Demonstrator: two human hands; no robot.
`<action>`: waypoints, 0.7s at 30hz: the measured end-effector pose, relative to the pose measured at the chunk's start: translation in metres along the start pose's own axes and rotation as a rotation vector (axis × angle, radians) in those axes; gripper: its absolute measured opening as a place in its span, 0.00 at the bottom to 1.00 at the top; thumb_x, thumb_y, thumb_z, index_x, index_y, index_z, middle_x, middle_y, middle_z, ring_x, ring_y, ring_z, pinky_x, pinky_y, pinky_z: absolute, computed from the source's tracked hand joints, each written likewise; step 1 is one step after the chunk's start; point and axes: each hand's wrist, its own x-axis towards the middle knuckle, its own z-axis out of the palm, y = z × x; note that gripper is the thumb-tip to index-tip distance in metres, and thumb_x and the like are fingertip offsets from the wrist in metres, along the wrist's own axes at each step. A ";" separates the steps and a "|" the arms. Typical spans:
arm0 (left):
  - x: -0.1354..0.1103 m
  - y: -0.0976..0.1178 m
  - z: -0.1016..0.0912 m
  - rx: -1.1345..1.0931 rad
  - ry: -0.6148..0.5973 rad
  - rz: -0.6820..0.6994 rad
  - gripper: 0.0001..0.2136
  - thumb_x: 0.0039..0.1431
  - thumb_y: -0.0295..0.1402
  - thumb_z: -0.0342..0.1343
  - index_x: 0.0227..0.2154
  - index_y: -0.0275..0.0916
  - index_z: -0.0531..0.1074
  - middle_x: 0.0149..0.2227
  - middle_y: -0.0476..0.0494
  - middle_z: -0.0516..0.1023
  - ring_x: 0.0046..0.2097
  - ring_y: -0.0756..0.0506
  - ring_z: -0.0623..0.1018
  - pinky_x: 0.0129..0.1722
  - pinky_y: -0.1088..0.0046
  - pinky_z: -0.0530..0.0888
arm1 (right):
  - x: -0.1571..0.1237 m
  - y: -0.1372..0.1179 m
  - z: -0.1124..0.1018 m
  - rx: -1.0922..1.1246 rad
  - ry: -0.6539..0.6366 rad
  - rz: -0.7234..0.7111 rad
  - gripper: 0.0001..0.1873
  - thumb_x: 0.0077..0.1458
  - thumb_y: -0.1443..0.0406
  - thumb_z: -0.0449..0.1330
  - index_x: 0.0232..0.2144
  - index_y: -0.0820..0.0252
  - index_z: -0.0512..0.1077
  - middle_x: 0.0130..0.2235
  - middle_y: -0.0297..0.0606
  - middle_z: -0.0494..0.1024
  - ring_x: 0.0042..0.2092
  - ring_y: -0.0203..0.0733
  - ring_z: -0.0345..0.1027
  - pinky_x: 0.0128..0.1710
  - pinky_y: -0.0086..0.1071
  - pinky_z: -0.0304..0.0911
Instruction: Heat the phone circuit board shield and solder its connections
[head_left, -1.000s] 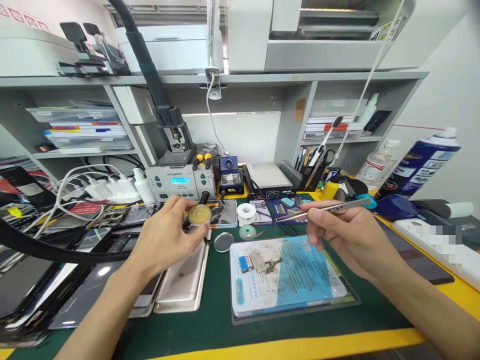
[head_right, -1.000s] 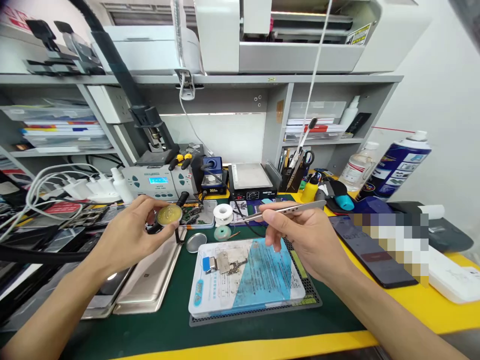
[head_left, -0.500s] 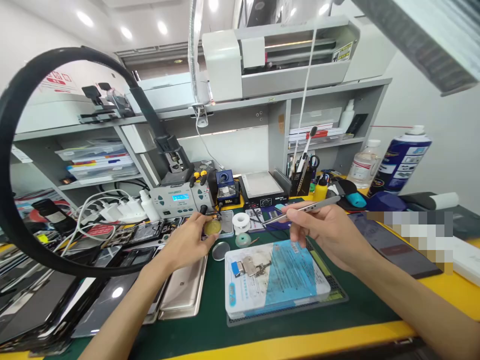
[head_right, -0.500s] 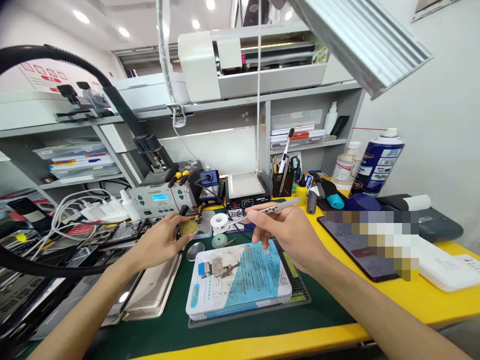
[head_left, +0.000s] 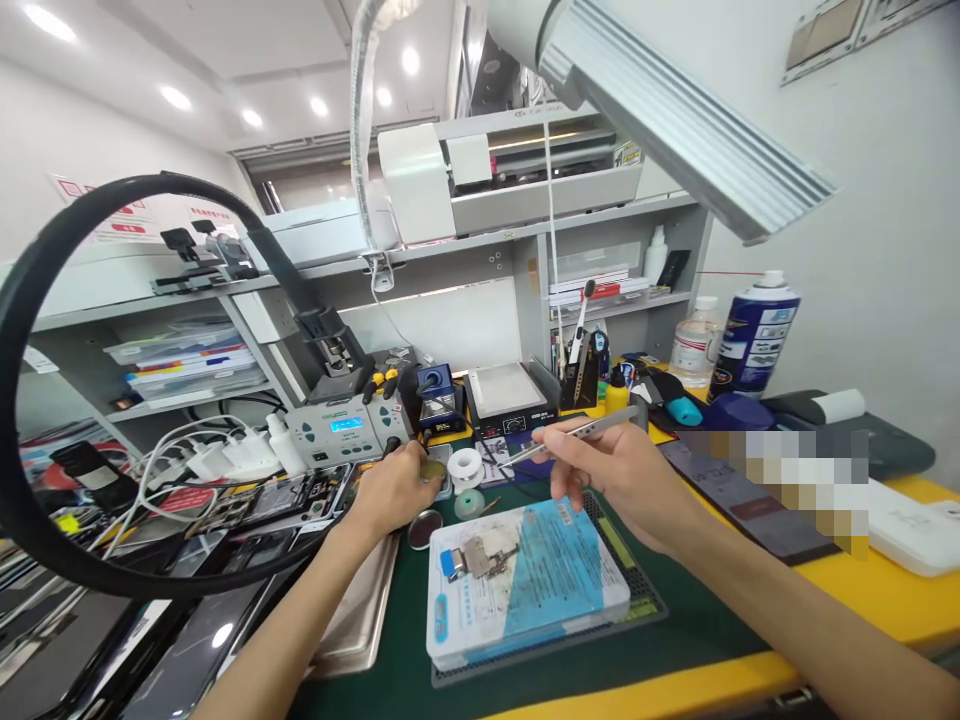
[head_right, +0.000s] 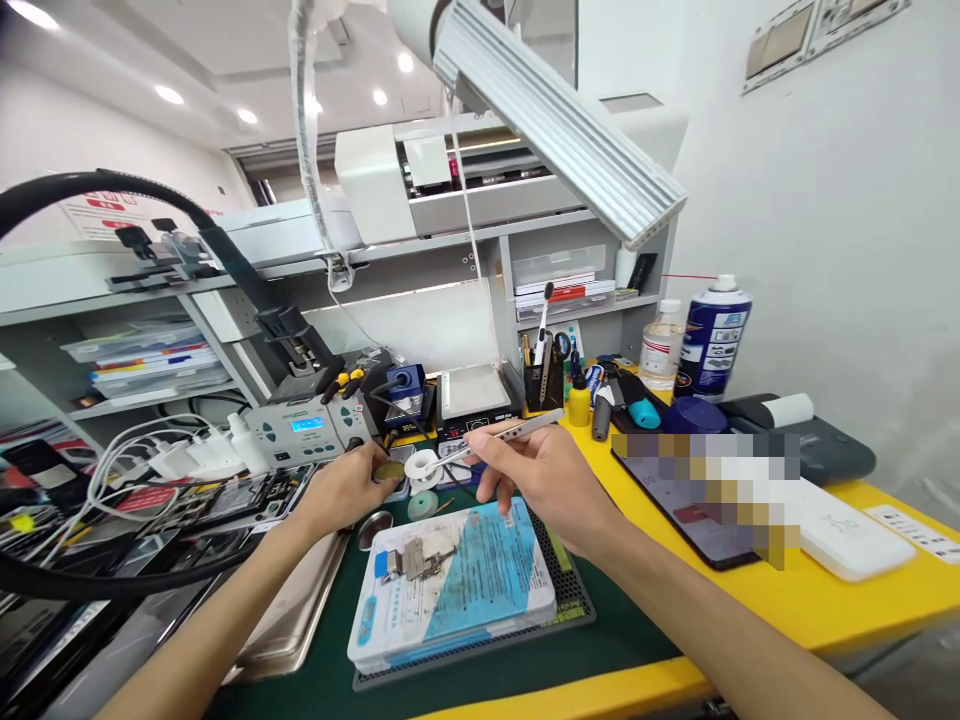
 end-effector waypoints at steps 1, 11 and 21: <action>-0.001 0.000 -0.001 0.000 0.004 -0.013 0.17 0.69 0.43 0.60 0.54 0.37 0.74 0.51 0.39 0.79 0.50 0.41 0.81 0.51 0.55 0.80 | 0.000 0.000 0.000 0.003 0.000 -0.003 0.24 0.53 0.47 0.74 0.35 0.65 0.85 0.27 0.43 0.83 0.22 0.36 0.70 0.18 0.29 0.63; -0.018 -0.022 -0.018 -0.050 0.020 -0.095 0.18 0.70 0.44 0.60 0.53 0.37 0.74 0.51 0.40 0.79 0.50 0.41 0.81 0.52 0.54 0.79 | -0.001 -0.003 0.001 0.015 -0.002 -0.001 0.25 0.51 0.48 0.75 0.35 0.66 0.84 0.26 0.41 0.82 0.22 0.36 0.69 0.19 0.30 0.65; -0.076 -0.066 -0.024 -0.109 0.041 -0.140 0.21 0.66 0.49 0.49 0.54 0.41 0.69 0.55 0.35 0.81 0.48 0.34 0.83 0.44 0.59 0.74 | 0.001 0.003 0.001 0.031 -0.009 0.009 0.23 0.52 0.49 0.75 0.35 0.64 0.85 0.33 0.45 0.84 0.25 0.37 0.73 0.19 0.29 0.65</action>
